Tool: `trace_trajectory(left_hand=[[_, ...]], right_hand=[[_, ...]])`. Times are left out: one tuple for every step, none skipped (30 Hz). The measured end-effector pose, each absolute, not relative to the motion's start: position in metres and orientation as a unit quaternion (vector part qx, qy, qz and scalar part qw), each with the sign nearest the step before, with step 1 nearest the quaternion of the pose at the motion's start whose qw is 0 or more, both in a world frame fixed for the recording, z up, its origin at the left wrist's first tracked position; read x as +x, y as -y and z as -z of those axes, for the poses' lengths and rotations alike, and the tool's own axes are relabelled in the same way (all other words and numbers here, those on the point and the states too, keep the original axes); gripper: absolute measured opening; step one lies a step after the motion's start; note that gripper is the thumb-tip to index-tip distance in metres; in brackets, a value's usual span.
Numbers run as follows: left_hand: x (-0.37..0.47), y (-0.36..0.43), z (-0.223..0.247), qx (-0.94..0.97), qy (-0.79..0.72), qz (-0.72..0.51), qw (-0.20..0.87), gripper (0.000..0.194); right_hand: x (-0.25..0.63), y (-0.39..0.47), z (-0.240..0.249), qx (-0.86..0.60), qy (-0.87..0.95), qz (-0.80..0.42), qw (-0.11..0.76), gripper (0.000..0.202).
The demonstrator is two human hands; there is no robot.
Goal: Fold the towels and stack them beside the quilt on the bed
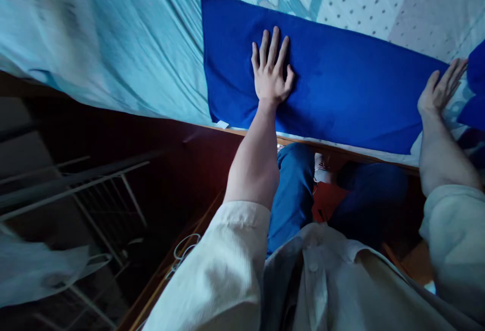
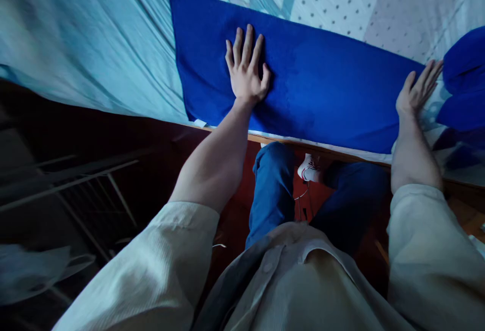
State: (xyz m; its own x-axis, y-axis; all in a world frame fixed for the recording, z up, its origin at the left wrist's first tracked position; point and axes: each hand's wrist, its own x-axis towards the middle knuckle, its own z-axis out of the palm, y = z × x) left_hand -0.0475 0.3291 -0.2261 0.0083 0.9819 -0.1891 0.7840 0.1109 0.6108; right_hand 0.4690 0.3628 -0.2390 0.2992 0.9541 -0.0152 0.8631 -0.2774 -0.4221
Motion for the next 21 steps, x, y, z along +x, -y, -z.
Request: trace_trajectory(left_hand=[[-0.046, -0.328, 0.219, 0.647, -0.686, -0.159, 0.291, 0.084], [-0.044, -0.328, 0.211, 0.651, -0.687, -0.153, 0.286, 0.082], [-0.043, -0.327, 0.204, 0.654, -0.686, -0.149, 0.281, 0.08], [-0.042, -0.326, 0.198, 0.658, -0.684, -0.147, 0.277, 0.076], [-0.041, -0.326, 0.193, 0.661, -0.682, -0.147, 0.275, 0.073], [-0.041, -0.326, 0.19, 0.664, -0.681, -0.147, 0.273, 0.071], [-0.041, -0.326, 0.19, 0.665, -0.68, -0.147, 0.273, 0.071], [-0.041, -0.326, 0.191, 0.665, -0.68, -0.147, 0.273, 0.072], [-0.041, -0.326, 0.194, 0.663, -0.681, -0.147, 0.274, 0.074], [-0.042, -0.326, 0.197, 0.66, -0.684, -0.148, 0.274, 0.075], [-0.043, -0.326, 0.202, 0.658, -0.686, -0.15, 0.273, 0.076], [-0.044, -0.326, 0.206, 0.658, -0.685, -0.155, 0.272, 0.077], [-0.044, -0.327, 0.21, 0.659, -0.683, -0.161, 0.271, 0.076], [-0.045, -0.327, 0.213, 0.661, -0.679, -0.168, 0.272, 0.076], [-0.045, -0.327, 0.215, 0.661, -0.676, -0.175, 0.276, 0.076], [-0.046, -0.327, 0.216, 0.659, -0.673, -0.18, 0.282, 0.076], [-0.046, -0.327, 0.216, 0.656, -0.673, -0.184, 0.288, 0.077], [-0.046, -0.326, 0.215, 0.653, -0.673, -0.188, 0.293, 0.077], [-0.045, -0.326, 0.212, 0.653, -0.672, -0.189, 0.295, 0.077], [-0.045, -0.326, 0.209, 0.655, -0.671, -0.189, 0.291, 0.075], [-0.044, -0.326, 0.206, 0.66, -0.67, -0.187, 0.284, 0.073]], right_hand=[[0.464, -0.363, 0.231, -0.791, 0.564, -0.161, 0.174, 0.086], [0.456, -0.361, 0.221, -0.792, 0.554, -0.181, 0.182, 0.086], [0.445, -0.356, 0.211, -0.792, 0.546, -0.193, 0.193, 0.084], [0.43, -0.348, 0.202, -0.792, 0.54, -0.195, 0.208, 0.08], [0.411, -0.335, 0.193, -0.788, 0.54, -0.183, 0.232, 0.074], [0.389, -0.318, 0.184, -0.78, 0.539, -0.175, 0.266, 0.066], [0.365, -0.297, 0.176, -0.775, 0.525, -0.178, 0.303, 0.059], [0.338, -0.273, 0.169, -0.775, 0.495, -0.199, 0.339, 0.052], [0.31, -0.247, 0.163, -0.773, 0.453, -0.253, 0.366, 0.05], [0.281, -0.221, 0.157, -0.766, 0.407, -0.334, 0.37, 0.051], [0.254, -0.196, 0.152, -0.756, 0.36, -0.41, 0.361, 0.052], [0.228, -0.173, 0.149, -0.75, 0.311, -0.468, 0.348, 0.053], [0.206, -0.154, 0.146, -0.744, 0.264, -0.513, 0.337, 0.053], [0.187, -0.14, 0.146, -0.739, 0.222, -0.545, 0.327, 0.053], [0.171, -0.13, 0.147, -0.738, 0.189, -0.565, 0.317, 0.053], [0.16, -0.126, 0.15, -0.74, 0.163, -0.575, 0.307, 0.053], [0.152, -0.125, 0.153, -0.743, 0.145, -0.581, 0.299, 0.053], [0.148, -0.127, 0.158, -0.748, 0.131, -0.582, 0.292, 0.053], [0.145, -0.132, 0.162, -0.753, 0.121, -0.58, 0.287, 0.053], [0.144, -0.137, 0.166, -0.757, 0.113, -0.577, 0.285, 0.053], [0.143, -0.142, 0.169, -0.761, 0.106, -0.574, 0.285, 0.053]])
